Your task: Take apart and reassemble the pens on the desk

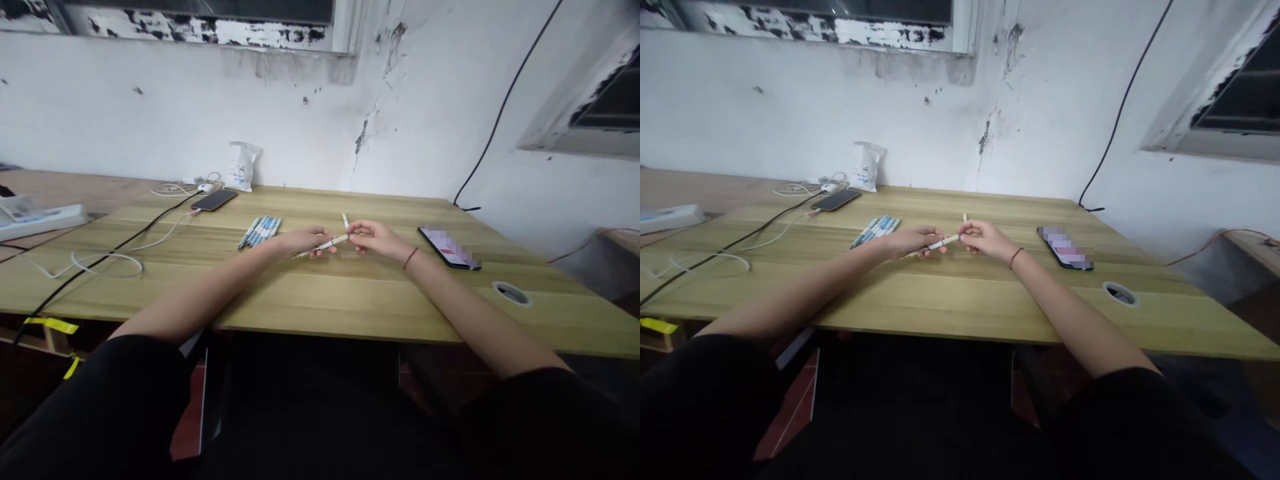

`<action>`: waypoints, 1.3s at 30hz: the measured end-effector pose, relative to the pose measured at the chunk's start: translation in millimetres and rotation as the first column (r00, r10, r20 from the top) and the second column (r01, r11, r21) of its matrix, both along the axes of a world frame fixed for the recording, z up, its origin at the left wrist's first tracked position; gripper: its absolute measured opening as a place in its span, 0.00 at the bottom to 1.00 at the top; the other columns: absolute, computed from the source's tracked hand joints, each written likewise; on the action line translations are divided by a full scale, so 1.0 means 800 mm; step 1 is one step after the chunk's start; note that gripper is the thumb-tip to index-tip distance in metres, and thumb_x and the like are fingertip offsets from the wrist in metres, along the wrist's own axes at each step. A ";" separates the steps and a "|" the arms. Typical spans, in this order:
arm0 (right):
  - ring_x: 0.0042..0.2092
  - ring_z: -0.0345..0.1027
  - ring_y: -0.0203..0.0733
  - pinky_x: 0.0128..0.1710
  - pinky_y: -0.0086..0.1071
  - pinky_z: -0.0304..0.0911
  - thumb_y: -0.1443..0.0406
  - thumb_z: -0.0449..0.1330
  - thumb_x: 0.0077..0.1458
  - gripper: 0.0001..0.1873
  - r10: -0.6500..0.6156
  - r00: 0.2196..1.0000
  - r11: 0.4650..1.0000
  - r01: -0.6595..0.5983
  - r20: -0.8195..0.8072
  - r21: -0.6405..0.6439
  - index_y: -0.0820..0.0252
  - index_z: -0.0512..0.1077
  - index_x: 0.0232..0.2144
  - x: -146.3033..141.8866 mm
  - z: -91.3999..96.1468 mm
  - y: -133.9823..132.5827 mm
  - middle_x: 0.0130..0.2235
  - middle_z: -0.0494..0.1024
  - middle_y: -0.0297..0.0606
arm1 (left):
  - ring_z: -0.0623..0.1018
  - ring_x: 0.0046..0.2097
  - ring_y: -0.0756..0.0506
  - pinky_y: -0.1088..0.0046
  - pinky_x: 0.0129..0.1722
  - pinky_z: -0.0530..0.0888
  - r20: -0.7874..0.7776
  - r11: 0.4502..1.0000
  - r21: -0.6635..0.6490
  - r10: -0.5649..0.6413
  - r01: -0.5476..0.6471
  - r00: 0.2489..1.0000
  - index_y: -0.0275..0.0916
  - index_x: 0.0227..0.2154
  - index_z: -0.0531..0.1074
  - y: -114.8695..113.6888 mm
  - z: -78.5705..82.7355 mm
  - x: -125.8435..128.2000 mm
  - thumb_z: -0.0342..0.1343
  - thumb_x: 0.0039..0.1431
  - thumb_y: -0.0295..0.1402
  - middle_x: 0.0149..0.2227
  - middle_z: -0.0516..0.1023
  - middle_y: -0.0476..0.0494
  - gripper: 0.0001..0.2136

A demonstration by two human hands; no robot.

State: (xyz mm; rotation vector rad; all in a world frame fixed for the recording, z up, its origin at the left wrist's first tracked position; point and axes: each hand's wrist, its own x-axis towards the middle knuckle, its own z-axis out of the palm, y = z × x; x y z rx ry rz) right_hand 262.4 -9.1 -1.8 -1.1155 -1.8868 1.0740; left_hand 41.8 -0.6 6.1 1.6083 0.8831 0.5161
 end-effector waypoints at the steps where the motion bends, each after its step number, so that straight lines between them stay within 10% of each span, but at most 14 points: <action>1: 0.27 0.64 0.31 0.26 0.28 0.62 0.58 0.63 0.46 0.17 -0.005 1.000 1.000 0.005 0.008 0.017 0.61 0.67 0.37 0.000 0.000 -0.001 0.34 0.73 0.37 | 0.65 0.21 0.57 0.80 0.20 0.59 0.000 1.000 0.011 0.001 -0.001 1.000 0.36 0.34 0.68 -0.001 0.000 0.000 0.55 0.54 0.35 0.35 0.76 0.46 0.08; 15: 0.25 0.63 0.32 0.26 0.28 0.60 0.48 0.52 0.55 0.24 0.005 0.994 1.000 -0.007 0.110 0.020 0.63 0.69 0.26 0.004 -0.007 0.008 0.24 0.70 0.35 | 0.71 0.28 0.53 0.77 0.27 0.66 -0.050 0.993 0.100 -0.059 0.063 0.997 0.35 0.38 0.69 0.003 -0.002 -0.002 0.61 0.49 0.36 0.34 0.74 0.46 0.15; 21: 0.27 0.65 0.32 0.27 0.28 0.62 0.55 0.62 0.48 0.20 0.034 0.999 0.999 -0.034 -0.014 -0.001 0.60 0.67 0.40 0.004 -0.003 0.006 0.35 0.75 0.38 | 0.70 0.28 0.54 0.77 0.27 0.67 -0.065 0.991 0.134 -0.015 0.023 0.998 0.35 0.37 0.71 0.007 -0.001 -0.004 0.58 0.52 0.40 0.41 0.75 0.42 0.14; 39: 0.27 0.67 0.34 0.30 0.31 0.63 0.55 0.53 0.56 0.14 -0.081 0.993 0.970 0.058 0.090 0.236 0.60 0.66 0.29 -0.005 -0.018 -0.002 0.29 0.75 0.37 | 0.66 0.23 0.56 0.78 0.22 0.62 -0.177 0.964 0.244 -0.068 0.110 0.982 0.36 0.42 0.70 0.004 -0.001 -0.012 0.55 0.54 0.44 0.39 0.76 0.43 0.18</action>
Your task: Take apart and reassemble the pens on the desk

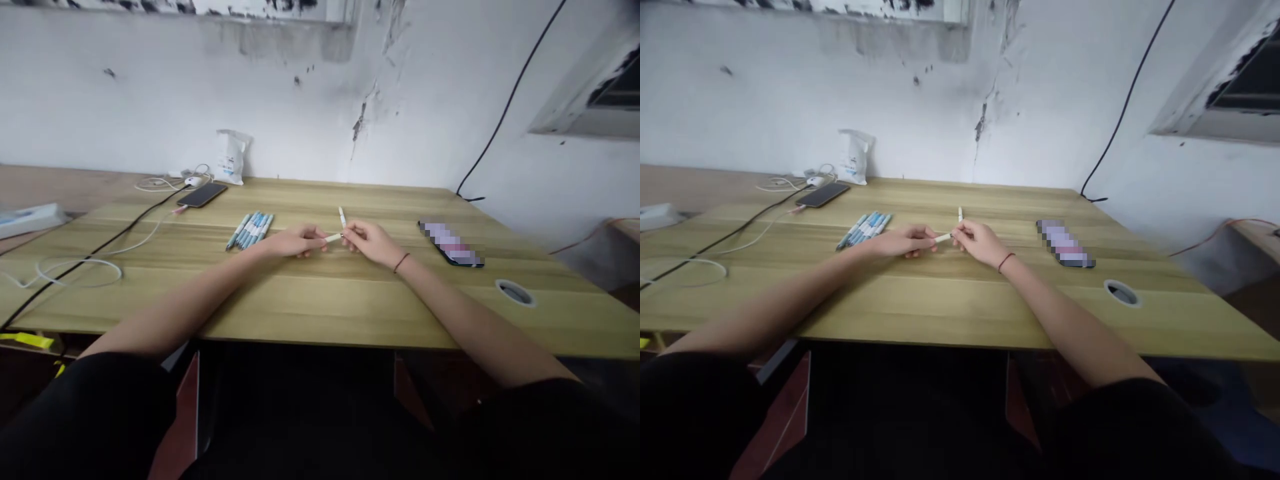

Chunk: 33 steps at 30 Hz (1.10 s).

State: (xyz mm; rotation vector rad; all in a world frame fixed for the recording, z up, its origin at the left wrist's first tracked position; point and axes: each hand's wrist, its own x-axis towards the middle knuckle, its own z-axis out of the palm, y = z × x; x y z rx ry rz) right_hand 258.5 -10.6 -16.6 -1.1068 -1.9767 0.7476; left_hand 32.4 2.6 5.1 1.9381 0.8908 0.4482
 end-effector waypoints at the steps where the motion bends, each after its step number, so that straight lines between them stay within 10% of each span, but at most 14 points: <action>1: 0.27 0.66 0.34 0.30 0.31 0.63 0.54 0.51 0.58 0.16 -0.018 0.999 1.000 0.018 0.039 0.022 0.60 0.67 0.27 -0.001 -0.002 -0.002 0.27 0.74 0.37 | 0.66 0.23 0.57 0.78 0.21 0.61 0.002 1.000 -0.017 -0.011 0.011 1.000 0.36 0.42 0.70 0.000 0.000 -0.001 0.55 0.54 0.43 0.39 0.76 0.43 0.17; 8: 0.29 0.69 0.35 0.29 0.31 0.64 0.58 0.55 0.55 0.14 0.009 0.999 0.998 -0.007 -0.045 0.059 0.59 0.65 0.41 -0.009 -0.015 -0.012 0.35 0.75 0.37 | 0.62 0.20 0.57 0.79 0.18 0.57 0.025 0.993 -0.113 -0.030 0.033 0.999 0.36 0.38 0.70 0.001 0.002 -0.007 0.56 0.54 0.42 0.33 0.74 0.45 0.14; 15: 0.25 0.66 0.34 0.28 0.30 0.62 0.55 0.48 0.60 0.17 -0.055 0.996 0.997 0.051 0.066 0.056 0.60 0.69 0.30 -0.012 -0.013 -0.022 0.28 0.75 0.35 | 0.64 0.22 0.57 0.79 0.20 0.59 0.019 0.990 -0.126 -0.068 0.069 0.998 0.36 0.37 0.69 0.000 0.004 -0.011 0.56 0.54 0.40 0.34 0.75 0.44 0.13; 20: 0.29 0.67 0.36 0.29 0.31 0.63 0.57 0.55 0.56 0.16 -0.012 1.000 1.000 0.013 -0.027 0.026 0.59 0.66 0.44 -0.013 -0.018 -0.023 0.36 0.76 0.38 | 0.64 0.23 0.56 0.79 0.20 0.60 0.028 0.986 -0.149 -0.066 0.069 0.997 0.36 0.37 0.68 0.000 0.005 -0.013 0.54 0.56 0.39 0.34 0.75 0.45 0.11; 33: 0.23 0.62 0.33 0.24 0.28 0.57 0.63 0.54 0.58 0.09 -0.031 0.985 0.984 0.001 0.167 0.180 0.60 0.68 0.41 -0.024 -0.017 -0.026 0.27 0.74 0.34 | 0.66 0.22 0.56 0.80 0.19 0.61 0.006 0.964 -0.233 -0.132 0.130 0.991 0.36 0.35 0.68 0.010 0.005 -0.026 0.51 0.58 0.40 0.31 0.74 0.46 0.12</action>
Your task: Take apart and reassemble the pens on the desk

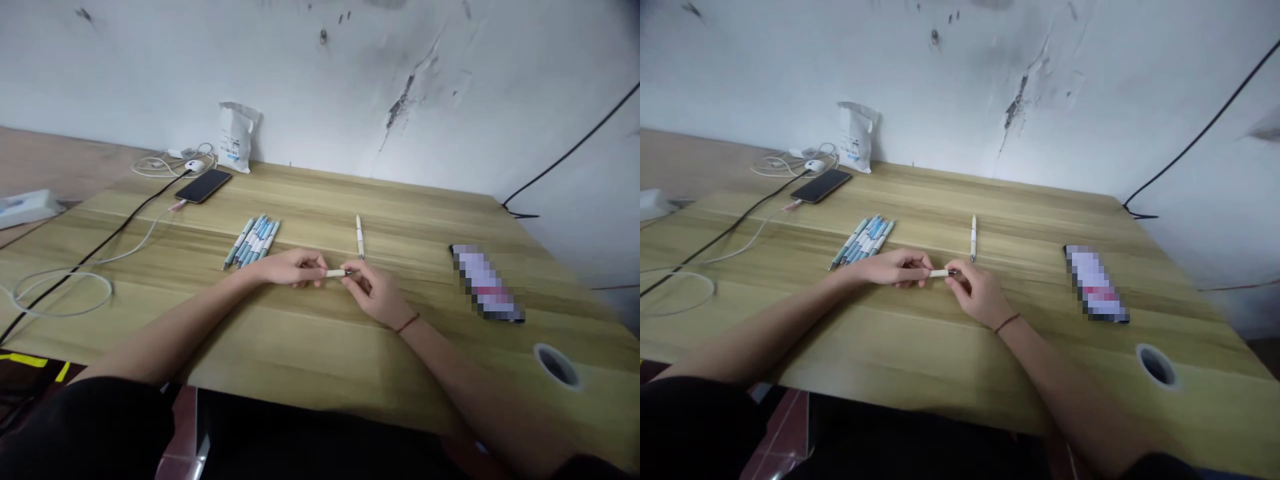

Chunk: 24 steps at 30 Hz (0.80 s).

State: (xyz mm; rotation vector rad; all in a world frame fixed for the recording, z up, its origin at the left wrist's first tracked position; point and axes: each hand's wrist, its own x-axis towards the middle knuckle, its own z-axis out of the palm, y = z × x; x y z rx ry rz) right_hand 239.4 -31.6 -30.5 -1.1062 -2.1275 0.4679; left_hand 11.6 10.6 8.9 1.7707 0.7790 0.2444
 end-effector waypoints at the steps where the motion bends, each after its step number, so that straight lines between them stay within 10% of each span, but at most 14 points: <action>1: 0.24 0.63 0.34 0.26 0.28 0.58 0.64 0.53 0.58 0.08 0.003 1.000 0.999 -0.004 0.020 0.032 0.59 0.68 0.40 -0.001 -0.001 0.001 0.27 0.74 0.34 | 0.66 0.22 0.56 0.80 0.19 0.60 -0.002 1.000 -0.010 -0.007 0.007 1.000 0.36 0.35 0.68 0.000 0.000 -0.001 0.51 0.58 0.40 0.31 0.74 0.46 0.12; 15: 0.31 0.66 0.40 0.32 0.33 0.60 0.64 0.47 0.61 0.11 0.053 0.990 0.996 -0.061 0.129 0.060 0.57 0.68 0.33 -0.002 -0.006 0.017 0.30 0.74 0.39 | 0.67 0.24 0.54 0.79 0.25 0.64 -0.088 0.972 0.219 -0.067 0.085 0.994 0.36 0.31 0.70 0.001 -0.001 -0.007 0.44 0.62 0.43 0.29 0.73 0.48 0.16; 24: 0.31 0.65 0.40 0.33 0.32 0.58 0.62 0.47 0.60 0.13 -0.100 0.984 0.989 0.083 0.146 0.119 0.59 0.70 0.32 0.003 0.004 0.023 0.30 0.74 0.39 | 0.74 0.39 0.45 0.71 0.40 0.67 -0.199 0.659 0.750 0.156 0.048 0.968 0.38 0.42 0.72 -0.004 0.002 0.008 0.42 0.64 0.41 0.37 0.76 0.40 0.17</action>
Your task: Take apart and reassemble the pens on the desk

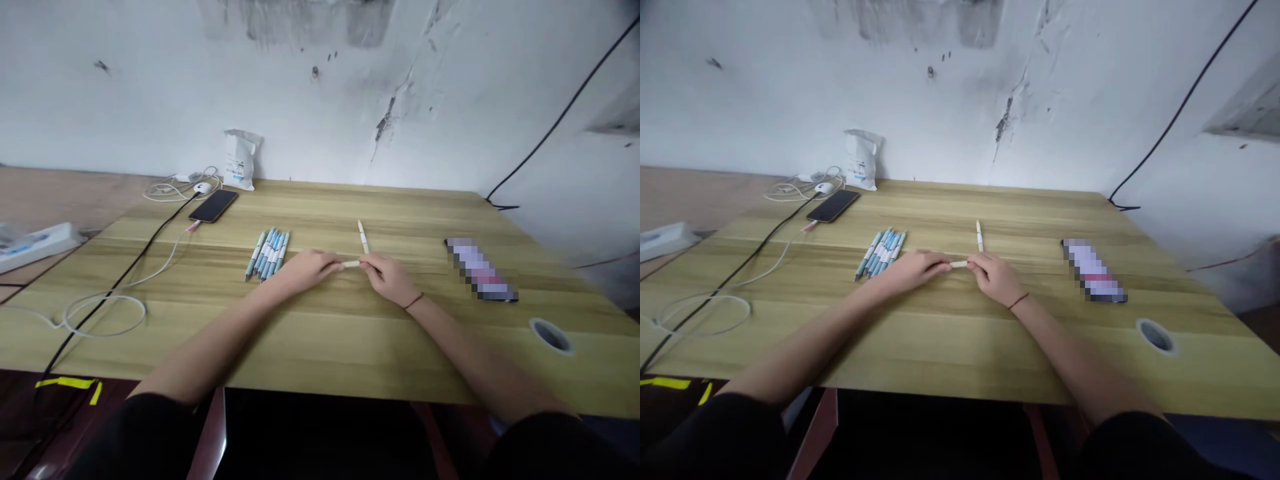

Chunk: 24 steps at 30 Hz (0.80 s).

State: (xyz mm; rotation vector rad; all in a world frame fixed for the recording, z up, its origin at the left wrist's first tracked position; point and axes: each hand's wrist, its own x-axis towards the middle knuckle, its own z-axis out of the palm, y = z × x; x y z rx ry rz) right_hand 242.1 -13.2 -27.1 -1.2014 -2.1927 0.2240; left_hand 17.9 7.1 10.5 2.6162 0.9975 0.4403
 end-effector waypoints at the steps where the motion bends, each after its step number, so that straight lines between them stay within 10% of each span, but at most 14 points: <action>1: 0.30 0.64 0.41 0.33 0.32 0.57 0.62 0.47 0.60 0.14 -0.055 0.998 0.998 0.055 0.003 0.027 0.60 0.70 0.32 0.005 0.004 0.001 0.30 0.74 0.39 | 0.74 0.41 0.44 0.69 0.43 0.67 0.018 0.997 0.068 0.037 -0.038 0.999 0.38 0.44 0.71 0.003 0.001 -0.001 0.43 0.64 0.42 0.40 0.76 0.39 0.17; 10: 0.29 0.63 0.44 0.30 0.34 0.52 0.58 0.40 0.62 0.22 -0.687 0.723 0.693 0.682 -0.077 0.234 0.62 0.70 0.31 0.079 0.037 0.020 0.27 0.72 0.44 | 0.71 0.50 0.42 0.67 0.53 0.64 0.174 0.809 0.354 0.435 -0.468 0.884 0.37 0.50 0.69 0.058 0.002 -0.065 0.45 0.61 0.36 0.47 0.73 0.39 0.17; 24: 0.35 0.71 0.48 0.28 0.33 0.53 0.59 0.45 0.59 0.20 -0.481 0.721 0.813 0.580 0.498 -0.054 0.63 0.75 0.35 0.042 0.015 0.016 0.35 0.78 0.51 | 0.75 0.41 0.42 0.70 0.42 0.68 -0.118 0.784 0.328 0.588 -0.527 0.800 0.38 0.37 0.76 0.070 -0.004 -0.083 0.44 0.59 0.40 0.40 0.77 0.38 0.16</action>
